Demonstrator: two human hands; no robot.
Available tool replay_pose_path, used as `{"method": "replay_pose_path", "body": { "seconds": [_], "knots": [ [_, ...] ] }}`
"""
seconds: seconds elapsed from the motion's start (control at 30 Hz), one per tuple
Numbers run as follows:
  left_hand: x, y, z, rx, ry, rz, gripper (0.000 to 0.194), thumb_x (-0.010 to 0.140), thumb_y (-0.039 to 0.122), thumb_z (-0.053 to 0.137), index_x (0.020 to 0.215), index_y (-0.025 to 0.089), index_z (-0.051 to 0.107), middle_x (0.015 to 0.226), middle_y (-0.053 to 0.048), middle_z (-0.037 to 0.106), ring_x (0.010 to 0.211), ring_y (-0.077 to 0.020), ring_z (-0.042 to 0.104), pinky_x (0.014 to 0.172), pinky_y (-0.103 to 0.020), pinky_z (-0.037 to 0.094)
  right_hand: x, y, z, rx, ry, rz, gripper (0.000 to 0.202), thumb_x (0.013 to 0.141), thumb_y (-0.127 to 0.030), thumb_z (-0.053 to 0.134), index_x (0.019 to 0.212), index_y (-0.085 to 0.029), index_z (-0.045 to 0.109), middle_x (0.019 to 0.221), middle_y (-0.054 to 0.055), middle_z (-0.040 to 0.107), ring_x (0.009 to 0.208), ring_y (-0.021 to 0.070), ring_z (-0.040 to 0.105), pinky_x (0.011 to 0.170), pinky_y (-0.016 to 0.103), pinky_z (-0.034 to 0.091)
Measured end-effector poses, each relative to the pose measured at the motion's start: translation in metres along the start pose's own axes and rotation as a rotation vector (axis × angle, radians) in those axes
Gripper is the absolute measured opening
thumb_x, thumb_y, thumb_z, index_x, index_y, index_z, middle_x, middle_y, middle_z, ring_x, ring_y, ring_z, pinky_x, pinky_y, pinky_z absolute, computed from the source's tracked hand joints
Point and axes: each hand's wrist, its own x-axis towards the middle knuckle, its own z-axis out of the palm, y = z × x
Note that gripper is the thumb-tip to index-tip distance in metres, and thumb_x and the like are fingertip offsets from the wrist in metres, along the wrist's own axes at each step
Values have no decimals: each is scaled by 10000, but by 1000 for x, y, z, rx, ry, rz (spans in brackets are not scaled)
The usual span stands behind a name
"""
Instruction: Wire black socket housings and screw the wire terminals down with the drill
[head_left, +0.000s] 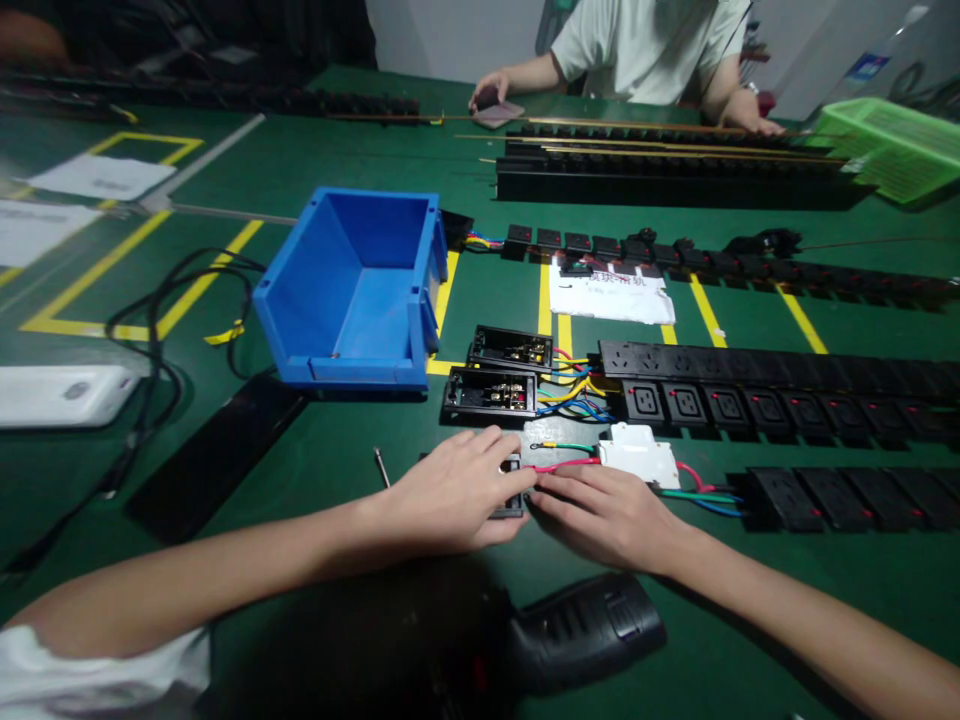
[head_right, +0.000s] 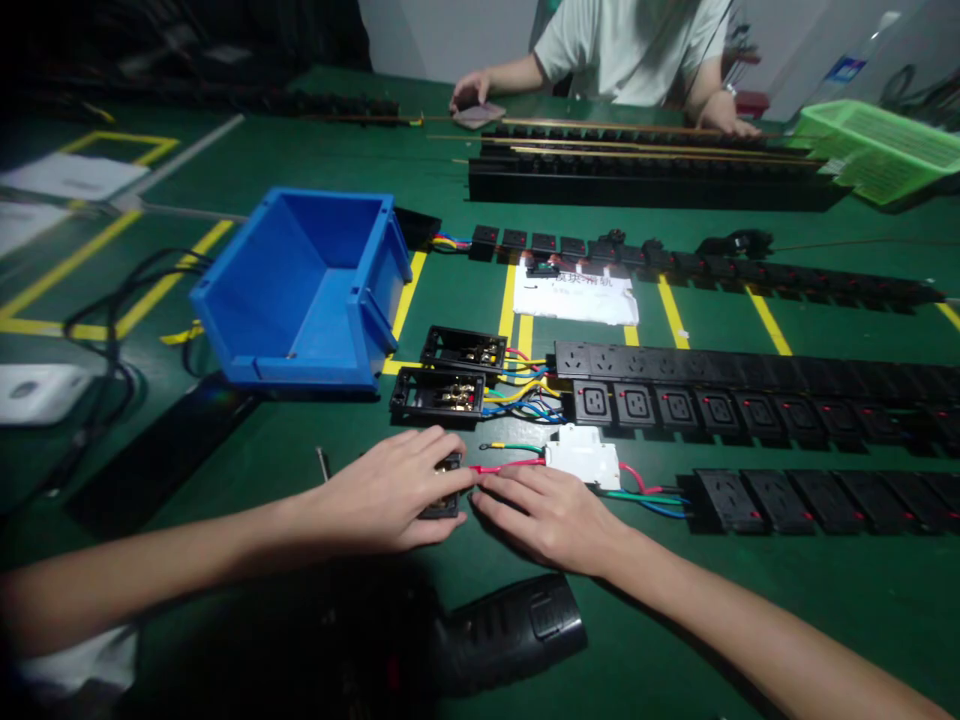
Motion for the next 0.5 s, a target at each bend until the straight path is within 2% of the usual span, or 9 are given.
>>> {"method": "replay_pose_path", "body": {
  "seconds": [0.2,0.5],
  "knots": [
    [1,2,2,25,26,-59,275,893,403,526,1096,221,561,1152,-107,530,1027,-279,508,806,-394,459,-4,1,0,-4,-39,-8,354,919,-234,567,1267,-173,595,1333,40,541,1174,201,525,924,330,513],
    [2,1,0,32,11,-33,280,894,405,536,1096,213,562,1135,-103,527,996,-258,516,799,-362,437,-4,1,-1,2,-51,-15,347,931,-222,549,1271,-164,584,1296,46,563,1146,205,520,900,333,494]
  ]
}}
